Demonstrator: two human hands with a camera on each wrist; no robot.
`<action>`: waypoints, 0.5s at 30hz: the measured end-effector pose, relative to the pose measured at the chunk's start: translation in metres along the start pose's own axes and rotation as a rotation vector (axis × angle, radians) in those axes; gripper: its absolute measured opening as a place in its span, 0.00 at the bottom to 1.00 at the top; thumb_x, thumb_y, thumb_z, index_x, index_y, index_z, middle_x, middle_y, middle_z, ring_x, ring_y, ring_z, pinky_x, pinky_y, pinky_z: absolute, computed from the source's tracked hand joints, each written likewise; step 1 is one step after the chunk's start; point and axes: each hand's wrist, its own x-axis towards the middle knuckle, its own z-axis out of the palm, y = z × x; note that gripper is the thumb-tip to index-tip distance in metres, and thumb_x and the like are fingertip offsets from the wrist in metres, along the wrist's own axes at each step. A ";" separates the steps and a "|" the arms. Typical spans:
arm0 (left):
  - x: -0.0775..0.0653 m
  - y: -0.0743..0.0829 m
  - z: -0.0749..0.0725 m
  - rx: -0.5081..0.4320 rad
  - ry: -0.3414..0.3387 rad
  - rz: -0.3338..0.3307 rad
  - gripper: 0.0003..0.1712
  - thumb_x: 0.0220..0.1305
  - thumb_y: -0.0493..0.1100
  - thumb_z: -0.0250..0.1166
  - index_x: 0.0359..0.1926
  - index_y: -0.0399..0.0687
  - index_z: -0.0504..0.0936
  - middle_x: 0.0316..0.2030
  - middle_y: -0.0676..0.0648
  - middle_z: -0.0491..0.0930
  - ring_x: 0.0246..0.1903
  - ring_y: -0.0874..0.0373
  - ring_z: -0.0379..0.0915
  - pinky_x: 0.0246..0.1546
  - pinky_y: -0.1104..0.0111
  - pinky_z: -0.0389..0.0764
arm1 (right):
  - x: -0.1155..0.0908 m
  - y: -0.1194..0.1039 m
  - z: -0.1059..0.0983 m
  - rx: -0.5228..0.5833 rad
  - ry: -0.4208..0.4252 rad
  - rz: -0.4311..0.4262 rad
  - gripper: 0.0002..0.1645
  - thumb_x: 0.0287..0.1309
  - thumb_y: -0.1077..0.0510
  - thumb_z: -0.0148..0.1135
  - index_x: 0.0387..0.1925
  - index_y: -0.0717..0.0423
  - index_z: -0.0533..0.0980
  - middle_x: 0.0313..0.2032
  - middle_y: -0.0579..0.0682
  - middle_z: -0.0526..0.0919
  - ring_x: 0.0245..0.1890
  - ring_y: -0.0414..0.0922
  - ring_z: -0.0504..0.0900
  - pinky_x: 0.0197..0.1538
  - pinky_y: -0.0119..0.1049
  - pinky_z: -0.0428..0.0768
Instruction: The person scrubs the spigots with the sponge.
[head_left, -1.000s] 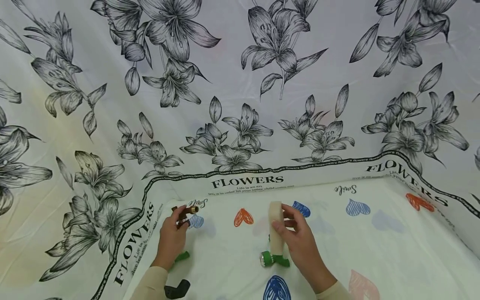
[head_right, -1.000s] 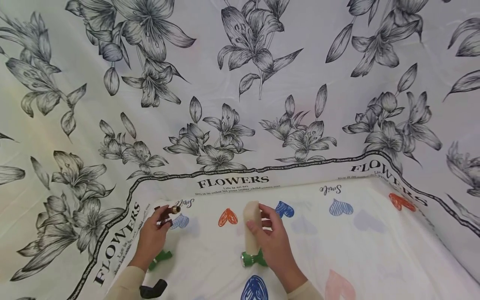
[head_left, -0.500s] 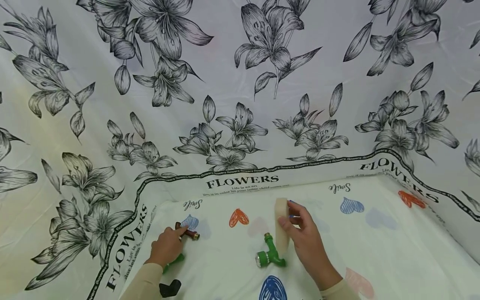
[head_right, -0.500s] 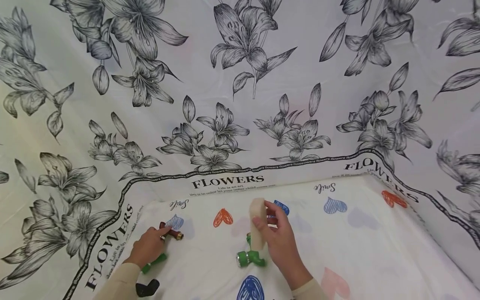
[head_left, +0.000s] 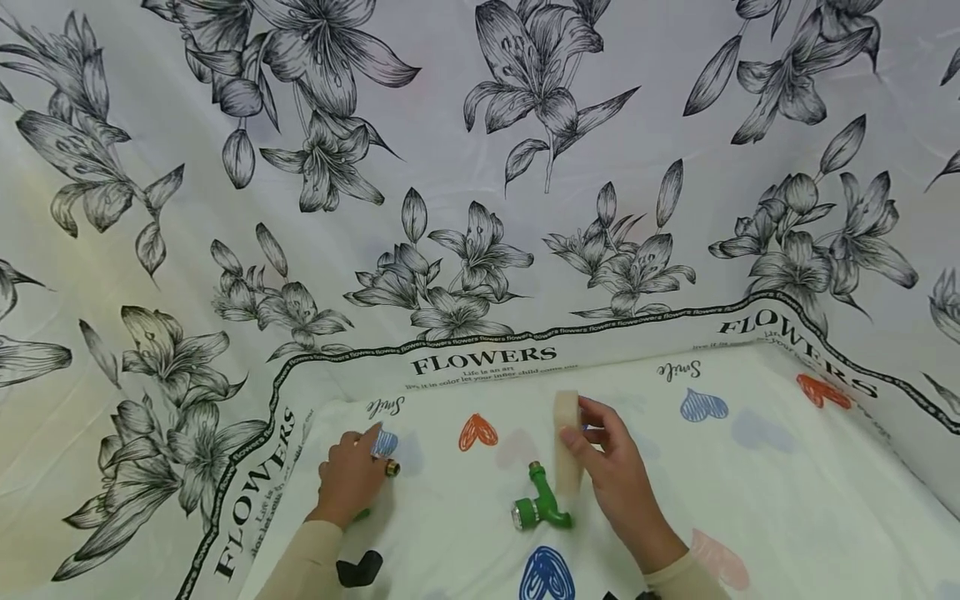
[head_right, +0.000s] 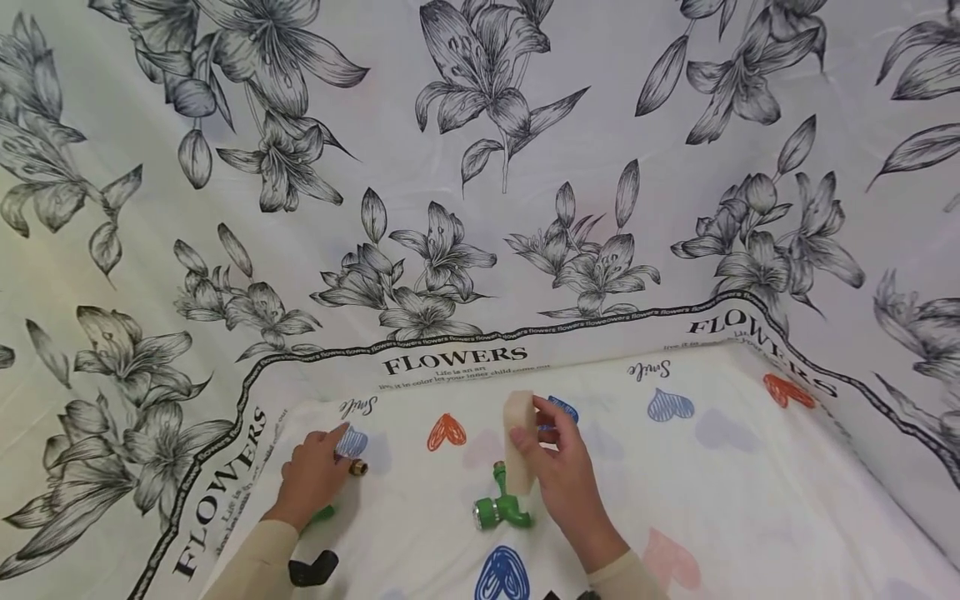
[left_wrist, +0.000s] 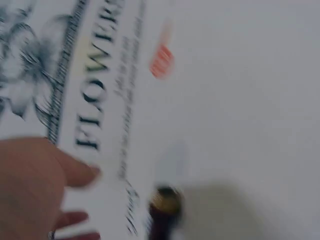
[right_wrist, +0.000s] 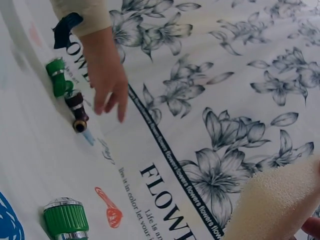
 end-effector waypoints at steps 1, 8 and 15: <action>0.001 0.011 -0.004 -0.077 0.023 0.029 0.36 0.78 0.41 0.67 0.81 0.44 0.69 0.68 0.29 0.72 0.61 0.27 0.72 0.57 0.31 0.74 | 0.000 0.000 -0.001 -0.005 0.004 -0.001 0.36 0.77 0.48 0.69 0.78 0.51 0.68 0.64 0.54 0.72 0.59 0.51 0.71 0.55 0.32 0.80; -0.015 0.089 -0.005 -0.559 -0.029 0.236 0.44 0.75 0.46 0.74 0.84 0.65 0.63 0.72 0.45 0.74 0.67 0.43 0.73 0.63 0.39 0.77 | 0.000 -0.003 -0.007 -0.010 0.018 0.000 0.35 0.79 0.48 0.68 0.78 0.50 0.67 0.63 0.54 0.71 0.59 0.51 0.71 0.55 0.29 0.79; -0.039 0.137 0.031 -0.761 -0.232 0.288 0.41 0.73 0.48 0.76 0.80 0.67 0.68 0.65 0.51 0.78 0.62 0.44 0.78 0.61 0.42 0.80 | -0.001 -0.002 -0.005 -0.013 0.027 0.016 0.36 0.78 0.48 0.68 0.78 0.50 0.67 0.64 0.54 0.72 0.59 0.51 0.71 0.55 0.29 0.78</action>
